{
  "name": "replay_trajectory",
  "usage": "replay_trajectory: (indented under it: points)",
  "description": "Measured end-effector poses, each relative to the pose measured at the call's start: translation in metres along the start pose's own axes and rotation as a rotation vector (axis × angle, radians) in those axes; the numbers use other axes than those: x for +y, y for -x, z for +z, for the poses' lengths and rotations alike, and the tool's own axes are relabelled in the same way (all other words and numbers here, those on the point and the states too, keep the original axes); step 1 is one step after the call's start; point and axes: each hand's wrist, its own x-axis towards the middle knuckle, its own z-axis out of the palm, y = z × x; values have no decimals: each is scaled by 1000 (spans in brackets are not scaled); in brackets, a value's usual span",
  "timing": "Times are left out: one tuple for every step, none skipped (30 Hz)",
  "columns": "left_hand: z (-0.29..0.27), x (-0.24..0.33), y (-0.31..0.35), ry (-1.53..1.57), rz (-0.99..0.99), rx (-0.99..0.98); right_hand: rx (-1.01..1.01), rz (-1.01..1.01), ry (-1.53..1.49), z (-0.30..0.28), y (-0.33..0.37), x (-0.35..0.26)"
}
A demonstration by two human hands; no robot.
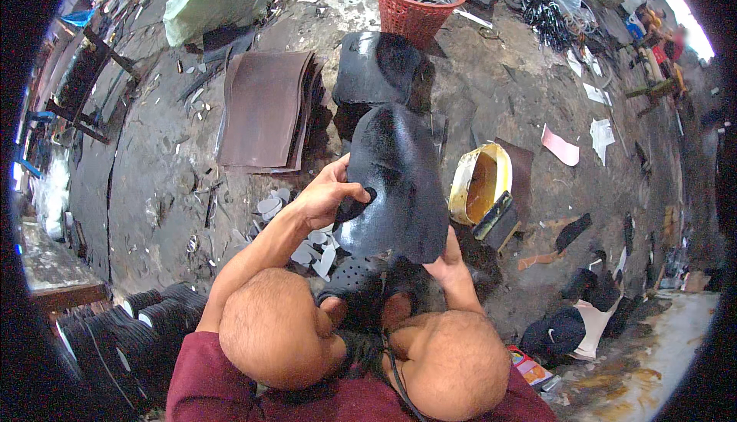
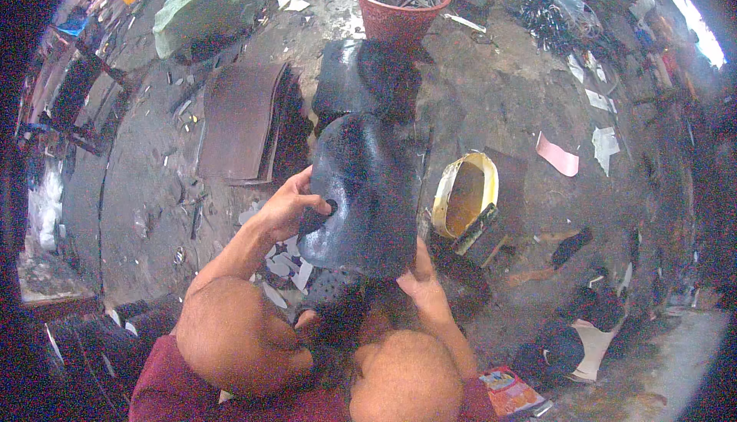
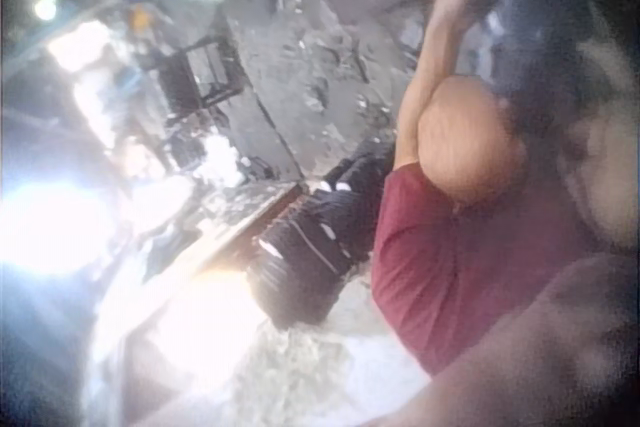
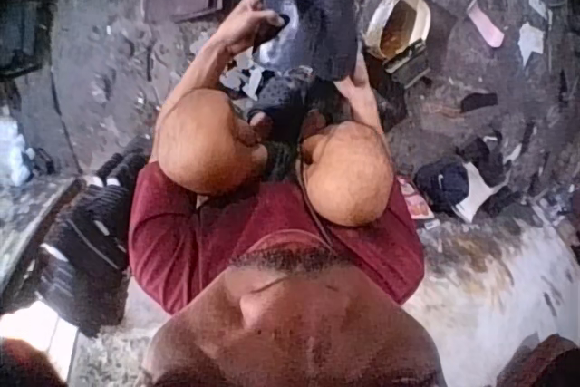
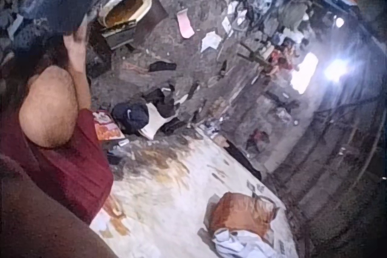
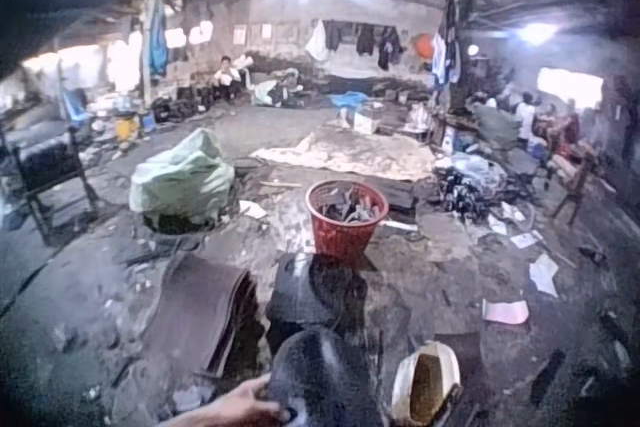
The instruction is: The person applies a yellow substance to a black slipper sole using a brush, then places a brown insole on top. They press the layers together and attach small grey circular pieces to the sole.
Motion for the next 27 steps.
replay_trajectory:
  points:
    - [-2,2,1,-58,31,33,-66,98,-157,20,0,-8]
    - [-1,5,0,-111,62,54,300,90,-69,48,6,-28]
    - [3,7,-6,-160,92,59,161,-7,-67,32,-5,-37]
    - [2,11,-8,-262,112,86,175,-100,-18,24,-13,-47]
    - [-3,8,-16,-330,140,116,191,-194,30,17,-20,-55]
    - [-19,-1,-29,-401,168,155,255,-156,146,38,-25,-61]
    - [-29,-8,-44,-469,199,183,290,-211,281,46,-39,-65]
    - [-37,-9,-56,-594,222,249,322,-268,414,52,-58,-70]
    - [-51,-5,-73,-725,305,343,348,-324,547,60,-79,-75]
    - [-64,3,-94,-850,389,438,327,-391,589,65,-104,-81]
    - [-73,15,-114,-971,468,529,313,-456,633,67,-132,-88]
    - [-59,34,-131,-1012,408,591,346,-496,669,65,-154,-101]
    - [-44,57,-146,-1054,349,654,376,-536,706,66,-176,-116]
    - [-50,73,-162,-1090,340,710,385,-552,767,76,-201,-126]
    - [-58,86,-178,-1125,326,767,393,-566,828,84,-228,-134]
    - [-62,94,-194,-1144,307,835,391,-601,869,81,-261,-140]
    - [-67,99,-209,-1161,284,900,393,-634,911,77,-289,-143]
    - [-80,102,-216,-1168,263,964,427,-581,916,89,-302,-136]
    - [-80,106,-223,-1092,141,898,486,-540,930,91,-311,-139]
    - [-79,106,-232,-1102,128,913,498,-558,967,84,-326,-139]
    - [-85,104,-238,-1116,112,941,471,-574,977,83,-334,-136]
    - [-92,103,-246,-1134,107,954,485,-513,966,82,-343,-134]
    - [-98,101,-253,-1174,140,948,498,-452,955,81,-351,-133]
    - [-105,97,-263,-1211,182,936,517,-480,1011,72,-361,-134]
    - [-107,94,-273,-1246,230,922,537,-514,1067,63,-369,-138]
    - [-107,87,-282,-1311,281,935,556,-548,1123,55,-376,-142]
    - [-120,81,-282,-1385,315,978,543,-549,1210,62,-378,-135]
